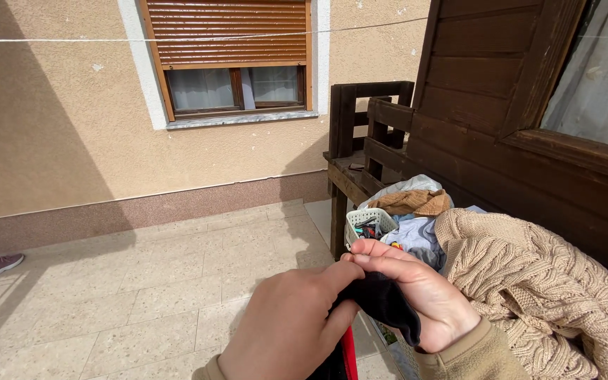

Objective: The person takes a pair of green shorts from a laundry basket and places them on a drying rack. They then pick up a pair of black pants with red stripes, unfold them, and hang them on a clothesline using clothespins. Finally, they take a pair of black underwear and place it on the drying rack.

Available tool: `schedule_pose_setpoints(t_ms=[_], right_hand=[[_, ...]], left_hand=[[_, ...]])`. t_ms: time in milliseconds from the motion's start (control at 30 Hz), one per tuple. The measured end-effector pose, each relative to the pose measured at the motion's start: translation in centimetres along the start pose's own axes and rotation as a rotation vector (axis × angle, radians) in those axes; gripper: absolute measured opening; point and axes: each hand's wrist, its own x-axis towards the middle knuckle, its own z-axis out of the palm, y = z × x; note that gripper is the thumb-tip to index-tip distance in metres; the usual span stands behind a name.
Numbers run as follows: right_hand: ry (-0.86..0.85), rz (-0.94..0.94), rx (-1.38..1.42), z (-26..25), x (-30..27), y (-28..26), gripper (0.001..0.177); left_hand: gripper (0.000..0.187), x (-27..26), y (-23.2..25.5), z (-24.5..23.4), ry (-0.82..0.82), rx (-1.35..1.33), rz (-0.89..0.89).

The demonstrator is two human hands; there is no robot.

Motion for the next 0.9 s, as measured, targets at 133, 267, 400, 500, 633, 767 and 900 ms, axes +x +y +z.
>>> schedule_pose_setpoints(t_ms=[133, 267, 400, 500, 633, 767, 900], right_hand=[[-0.123, 0.018, 0.148, 0.5, -0.4, -0.4, 0.031], [-0.419, -0.191, 0.125, 1.9, -1.6, -0.8, 0.029], [0.001, -0.264, -0.258, 6.2, -3.8, -1.4, 0.045], [0.021, -0.445, -0.46, 6.0, -2.3, -1.2, 0.038], [-0.033, -0.525, -0.427, 4.3, 0.7, -1.1, 0.02], [-0.111, -0.655, -0.615, 4.2, 2.0, -1.6, 0.01], [-0.202, -0.764, -0.647, 4.7, 3.3, -1.7, 0.014]], left_hand=[[0.016, 0.4, -1.5, -0.7, 0.149, -0.052, -0.16], [0.023, 0.9, -2.8, -1.5, 0.279, -0.3, -0.223], [0.032, 1.7, -2.9, -2.4, 0.311, -0.5, -0.147], [0.033, 2.0, -2.4, -2.8, 0.273, -0.455, -0.192], [0.032, 2.1, -3.2, -3.0, 0.283, -0.42, -0.196], [0.03, 2.4, -3.7, -3.7, 0.277, -0.248, -0.303], [0.038, 2.6, -3.8, -4.7, 0.305, -0.098, -0.391]])
